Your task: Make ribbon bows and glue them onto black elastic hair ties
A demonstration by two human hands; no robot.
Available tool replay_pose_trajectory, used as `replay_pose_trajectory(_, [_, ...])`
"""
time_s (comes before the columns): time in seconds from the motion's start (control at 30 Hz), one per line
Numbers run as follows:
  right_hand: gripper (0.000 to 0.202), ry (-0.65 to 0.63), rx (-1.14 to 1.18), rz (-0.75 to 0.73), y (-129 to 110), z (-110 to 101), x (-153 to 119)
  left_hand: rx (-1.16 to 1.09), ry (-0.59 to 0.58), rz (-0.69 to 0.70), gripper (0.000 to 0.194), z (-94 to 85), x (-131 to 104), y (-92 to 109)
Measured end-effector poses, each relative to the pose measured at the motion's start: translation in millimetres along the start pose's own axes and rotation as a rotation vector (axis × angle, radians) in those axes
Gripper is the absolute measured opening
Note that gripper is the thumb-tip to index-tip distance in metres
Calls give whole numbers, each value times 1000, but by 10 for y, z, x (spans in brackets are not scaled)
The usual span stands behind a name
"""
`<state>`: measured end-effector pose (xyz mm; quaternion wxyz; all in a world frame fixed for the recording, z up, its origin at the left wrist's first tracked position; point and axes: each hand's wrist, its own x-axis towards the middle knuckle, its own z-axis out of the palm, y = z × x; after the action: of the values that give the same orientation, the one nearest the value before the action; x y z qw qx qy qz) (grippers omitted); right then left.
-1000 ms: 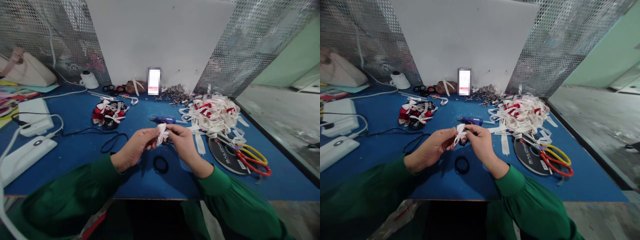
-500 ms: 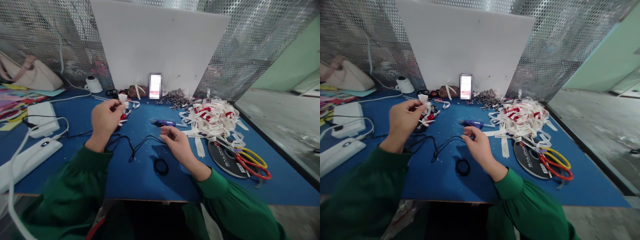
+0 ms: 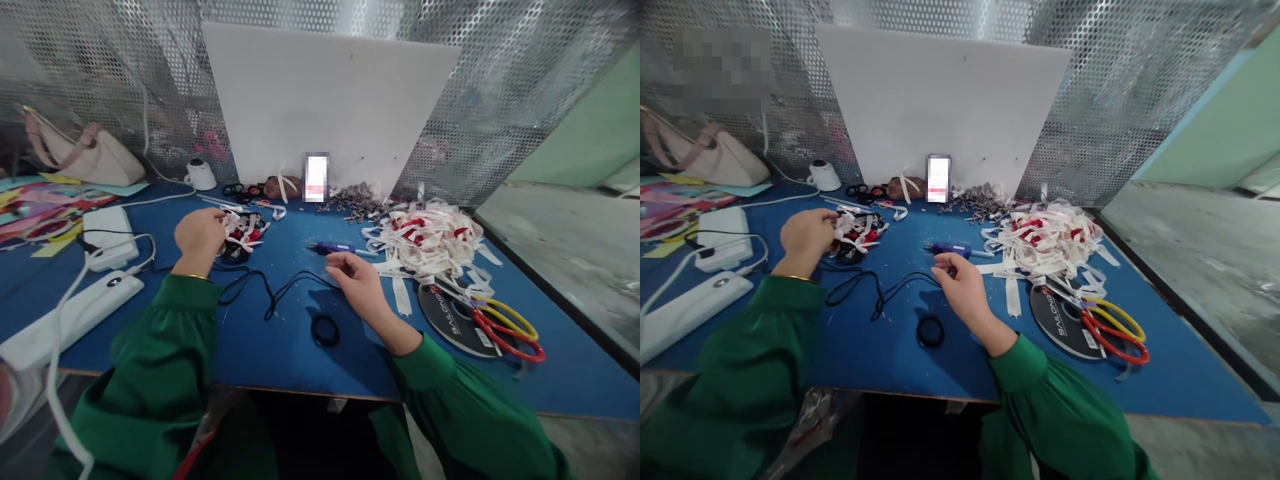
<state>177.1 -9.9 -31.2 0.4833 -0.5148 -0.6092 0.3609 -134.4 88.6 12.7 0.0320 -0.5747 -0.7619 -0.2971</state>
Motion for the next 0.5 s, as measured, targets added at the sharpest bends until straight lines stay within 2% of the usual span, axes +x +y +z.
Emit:
replay_pose_trajectory(0.13, [21, 5, -23, -19, -9, -11, 1, -291, 328, 94, 31, -93, -95, 125])
replay_pose_trajectory(0.2, [18, -13, -56, -27, -41, -21, -5, -534, 353, 65, 29, -93, -217, 291])
replay_pose_trajectory(0.23, [17, -39, -84, -32, -62, -30, -8, -666, 289, 37, 27, -78, -303, 396])
replay_pose_trajectory(0.27, [15, -83, -119, -42, -85, -41, -11, -782, 157, 37, 25, -56, -404, 505])
replay_pose_trajectory(0.33, [11, -228, -199, -81, -131, -68, -17, -911, -198, 66, 19, 0, -632, 707])
replay_pose_trajectory(0.4, [5, -410, -296, -125, -166, -99, -30, -904, -504, 121, 20, 59, -851, 848])
replay_pose_trajectory(0.43, [3, -494, -351, -145, -178, -112, -42, -884, -601, 150, 21, 86, -943, 890])
replay_pose_trajectory(0.5, [10, -611, -472, -179, -188, -129, -73, -841, -700, 202, 22, 127, -1075, 928])
